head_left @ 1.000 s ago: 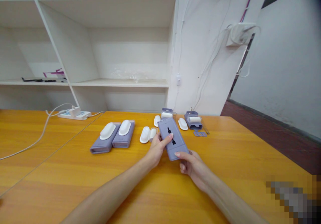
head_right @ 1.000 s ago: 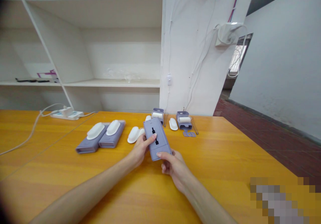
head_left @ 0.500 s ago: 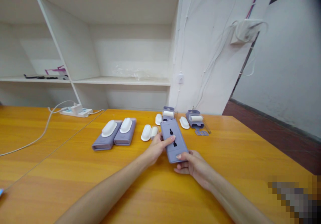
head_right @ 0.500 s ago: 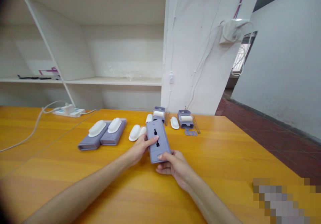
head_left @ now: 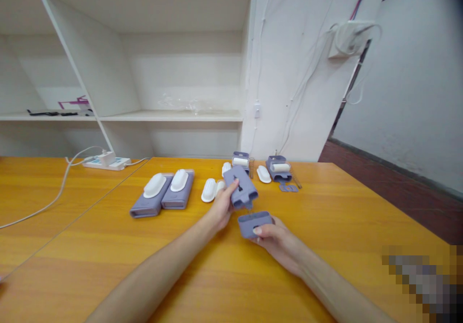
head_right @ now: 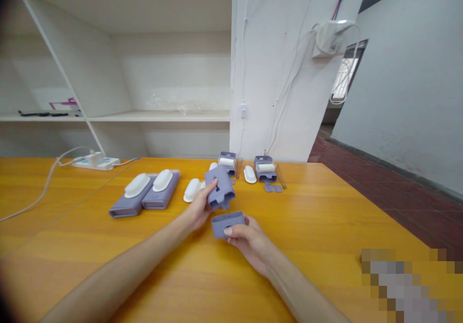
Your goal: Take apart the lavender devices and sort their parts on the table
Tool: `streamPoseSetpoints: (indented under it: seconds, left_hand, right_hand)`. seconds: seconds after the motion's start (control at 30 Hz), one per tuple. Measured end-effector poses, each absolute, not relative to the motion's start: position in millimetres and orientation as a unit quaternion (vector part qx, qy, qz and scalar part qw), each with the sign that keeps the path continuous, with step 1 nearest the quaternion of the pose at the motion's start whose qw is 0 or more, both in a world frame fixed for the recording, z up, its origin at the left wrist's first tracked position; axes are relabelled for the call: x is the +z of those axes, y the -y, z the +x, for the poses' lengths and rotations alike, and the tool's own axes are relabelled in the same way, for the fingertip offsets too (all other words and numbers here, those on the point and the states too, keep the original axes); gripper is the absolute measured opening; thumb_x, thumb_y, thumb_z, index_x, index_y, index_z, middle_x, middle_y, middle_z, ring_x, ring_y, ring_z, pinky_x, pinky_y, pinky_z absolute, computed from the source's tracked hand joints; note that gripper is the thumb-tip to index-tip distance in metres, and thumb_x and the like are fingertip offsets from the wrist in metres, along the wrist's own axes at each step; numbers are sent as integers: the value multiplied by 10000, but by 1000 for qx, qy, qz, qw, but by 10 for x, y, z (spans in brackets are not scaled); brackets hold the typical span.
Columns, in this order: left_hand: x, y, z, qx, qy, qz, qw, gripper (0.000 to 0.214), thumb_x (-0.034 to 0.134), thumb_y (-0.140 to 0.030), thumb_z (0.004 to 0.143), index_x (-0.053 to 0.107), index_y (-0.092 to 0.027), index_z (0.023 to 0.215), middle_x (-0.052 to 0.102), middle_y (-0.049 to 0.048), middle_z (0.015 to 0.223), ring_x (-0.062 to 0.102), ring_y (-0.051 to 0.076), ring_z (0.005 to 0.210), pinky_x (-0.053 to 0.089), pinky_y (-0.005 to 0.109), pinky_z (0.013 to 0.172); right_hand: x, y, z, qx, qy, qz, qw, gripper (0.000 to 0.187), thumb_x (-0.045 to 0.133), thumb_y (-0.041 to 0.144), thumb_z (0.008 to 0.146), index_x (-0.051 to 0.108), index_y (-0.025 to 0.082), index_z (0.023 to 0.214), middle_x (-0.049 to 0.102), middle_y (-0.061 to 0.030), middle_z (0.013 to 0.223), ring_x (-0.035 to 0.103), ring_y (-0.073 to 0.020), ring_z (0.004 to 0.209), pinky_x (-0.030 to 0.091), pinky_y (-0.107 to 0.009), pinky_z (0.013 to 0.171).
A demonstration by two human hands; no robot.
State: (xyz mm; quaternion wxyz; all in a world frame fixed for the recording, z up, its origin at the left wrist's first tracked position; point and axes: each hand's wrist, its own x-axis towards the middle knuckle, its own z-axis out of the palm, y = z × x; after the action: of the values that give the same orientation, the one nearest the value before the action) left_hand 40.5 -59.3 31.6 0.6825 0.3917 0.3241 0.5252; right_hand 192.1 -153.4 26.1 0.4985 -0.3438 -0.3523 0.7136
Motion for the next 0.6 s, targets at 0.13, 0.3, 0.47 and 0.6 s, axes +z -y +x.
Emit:
streamPoseSetpoints:
  seconds: [0.13, 0.3, 0.47, 0.6]
  left_hand:
    - [411, 501, 177, 559, -331, 375, 661, 456, 721, -442, 706, 607, -128, 1018, 693, 93, 929, 661, 170, 717, 548, 263, 600]
    - [497, 595, 110, 529, -324, 450, 642, 475, 727, -433, 707, 586, -142, 1054, 676, 105, 996, 669, 186, 763, 569, 262, 570]
    - [683, 424, 109, 622, -322, 407, 586, 475, 731, -414, 709, 560, -156, 1069, 662, 94, 1006, 660, 153, 759, 576, 261, 612]
    - [871, 219, -93, 704, -331, 356, 517, 419, 705, -411, 730, 553, -172, 1039, 652, 50, 959, 646, 112, 701, 568, 256, 607]
  right_hand:
    - [274, 1591, 1882, 699, 399, -352, 478, 283, 735, 152, 621, 637, 158, 886, 667, -36, 886, 586, -142, 769, 454, -232, 650]
    - [226, 1532, 1928, 674, 459, -358, 455, 304, 755, 200, 642, 615, 164, 909, 655, -24, 831, 561, -129, 682, 430, -231, 584]
    - [181, 1468, 2013, 648, 461, -358, 489, 236, 724, 311, 725, 586, 162, 846, 624, -12, 730, 545, -122, 598, 433, -243, 531]
    - [198, 1352, 2123, 559, 347, -344, 670, 244, 686, 385, 755, 546, 185, 779, 585, 21, 666, 511, -110, 533, 407, -221, 440]
